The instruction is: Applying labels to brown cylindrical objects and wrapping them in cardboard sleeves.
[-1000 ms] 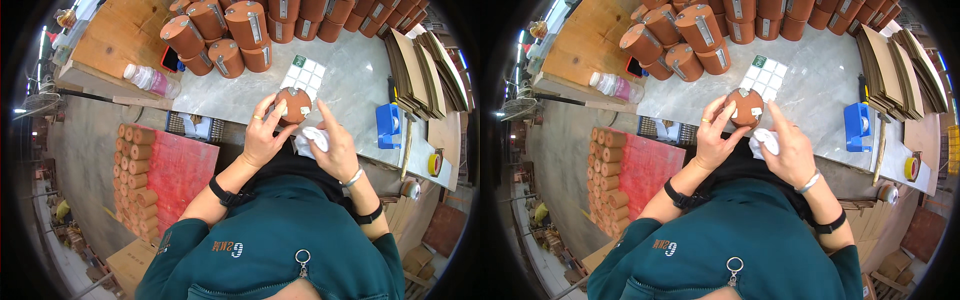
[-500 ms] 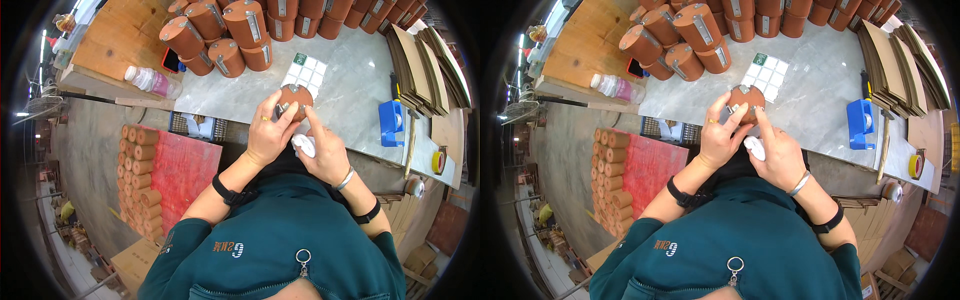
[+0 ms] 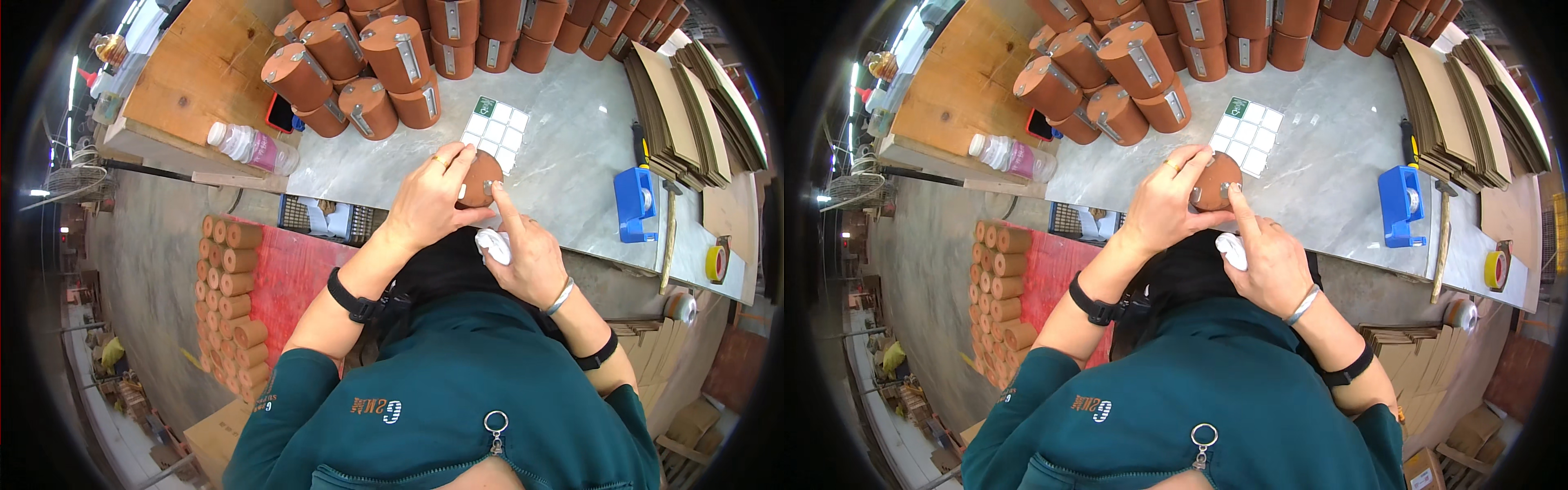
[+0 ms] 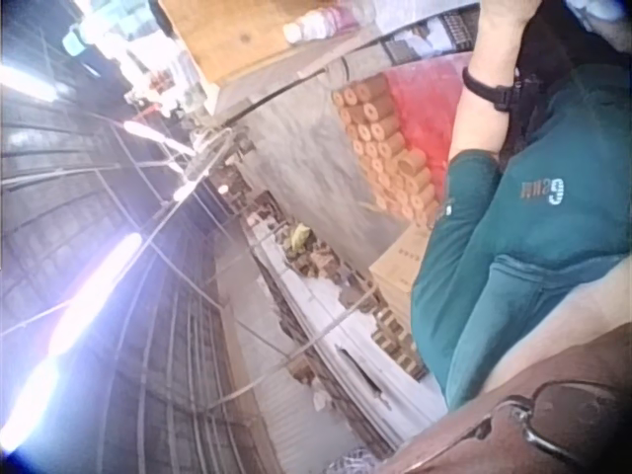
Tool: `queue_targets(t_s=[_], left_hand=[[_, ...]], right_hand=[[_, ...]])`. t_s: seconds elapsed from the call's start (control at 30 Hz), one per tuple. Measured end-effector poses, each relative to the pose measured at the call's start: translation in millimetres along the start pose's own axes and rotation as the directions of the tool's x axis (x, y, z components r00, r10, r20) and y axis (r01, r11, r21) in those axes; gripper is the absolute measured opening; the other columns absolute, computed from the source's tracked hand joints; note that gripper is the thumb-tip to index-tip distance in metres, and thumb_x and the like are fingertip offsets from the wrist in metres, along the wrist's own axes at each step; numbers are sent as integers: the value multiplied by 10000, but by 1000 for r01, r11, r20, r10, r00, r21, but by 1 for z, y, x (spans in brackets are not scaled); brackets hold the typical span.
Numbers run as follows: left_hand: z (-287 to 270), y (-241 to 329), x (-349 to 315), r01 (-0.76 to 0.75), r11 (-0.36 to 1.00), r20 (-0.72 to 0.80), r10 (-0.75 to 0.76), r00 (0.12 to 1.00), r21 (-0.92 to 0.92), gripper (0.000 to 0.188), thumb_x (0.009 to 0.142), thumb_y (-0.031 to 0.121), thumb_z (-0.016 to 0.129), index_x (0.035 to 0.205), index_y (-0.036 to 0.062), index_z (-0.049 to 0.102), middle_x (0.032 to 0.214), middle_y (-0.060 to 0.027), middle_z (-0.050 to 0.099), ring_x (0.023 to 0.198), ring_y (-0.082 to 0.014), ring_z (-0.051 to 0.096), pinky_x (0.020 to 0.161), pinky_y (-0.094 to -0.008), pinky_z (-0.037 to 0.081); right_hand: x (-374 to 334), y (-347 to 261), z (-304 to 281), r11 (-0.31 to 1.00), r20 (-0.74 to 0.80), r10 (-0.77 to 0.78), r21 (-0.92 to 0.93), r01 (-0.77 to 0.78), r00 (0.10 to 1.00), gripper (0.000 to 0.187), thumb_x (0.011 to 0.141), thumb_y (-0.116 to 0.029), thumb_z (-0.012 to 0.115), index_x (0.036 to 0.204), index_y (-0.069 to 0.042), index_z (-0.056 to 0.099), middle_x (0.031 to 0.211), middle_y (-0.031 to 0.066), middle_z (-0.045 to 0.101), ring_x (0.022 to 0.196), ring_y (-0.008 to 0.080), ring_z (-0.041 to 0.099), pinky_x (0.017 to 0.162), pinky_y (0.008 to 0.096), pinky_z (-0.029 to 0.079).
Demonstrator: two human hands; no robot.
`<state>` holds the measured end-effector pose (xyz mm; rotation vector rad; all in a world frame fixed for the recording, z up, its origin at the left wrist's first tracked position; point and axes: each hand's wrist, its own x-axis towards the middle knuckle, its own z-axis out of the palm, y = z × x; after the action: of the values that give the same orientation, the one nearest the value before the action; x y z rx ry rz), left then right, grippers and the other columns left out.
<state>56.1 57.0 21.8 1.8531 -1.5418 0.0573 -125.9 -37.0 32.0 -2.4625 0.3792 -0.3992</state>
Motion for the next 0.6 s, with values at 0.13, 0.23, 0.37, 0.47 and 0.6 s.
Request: queue_targets(t_s=[0.13, 0.23, 0.37, 0.47, 0.6], left_hand=[[7, -4, -6, 6, 1000, -57, -6, 998, 6, 791, 653, 398, 900, 1227, -46, 587, 1246, -215, 597, 1096, -352, 644, 895, -387, 564], [6, -3, -5, -3, 1000, -61, 3, 998, 15, 773, 658, 374, 905, 1223, -49, 588, 1257, -232, 593, 1113, -358, 640, 914, -394, 559], [21, -3, -21, -27, 999, -172, 33, 985, 36, 738, 665, 325, 912, 1217, -45, 593, 1280, -238, 584, 1128, -368, 634, 922, -406, 556], [28, -4, -25, -36, 999, -231, 36, 972, 3, 693, 685, 273, 907, 1219, -38, 593, 1332, -236, 555, 1155, -377, 619, 933, -410, 553], [31, -3, -21, 13, 988, -303, -59, 951, -151, 867, 639, 315, 935, 1316, -21, 510, 1383, -228, 518, 1171, -364, 610, 983, -389, 516]], right_hand=[[1, -1, 2, 1000, -16, -7, 2, 7, 1000, 838, 780, -102, 731, 1507, -4, 325, 814, 146, 651, 799, 322, 653, 707, 415, 538], [1, 0, 2, 1000, -17, 12, -15, -12, 1000, 852, 763, -88, 741, 1511, -21, 339, 796, 131, 650, 750, 310, 659, 692, 401, 536], [2, 1, 3, 999, -33, -9, -31, 8, 999, 849, 762, -86, 738, 1508, -16, 340, 798, 131, 651, 755, 311, 659, 696, 400, 536], [2, 2, 4, 999, -48, -30, -22, 29, 998, 858, 759, -93, 742, 1509, -11, 335, 802, 131, 654, 762, 317, 659, 703, 404, 536], [-2, 11, -1, 995, -82, 36, 98, -28, 996, 806, 753, -71, 731, 1479, -36, 383, 906, 151, 665, 827, 336, 652, 741, 422, 533]])
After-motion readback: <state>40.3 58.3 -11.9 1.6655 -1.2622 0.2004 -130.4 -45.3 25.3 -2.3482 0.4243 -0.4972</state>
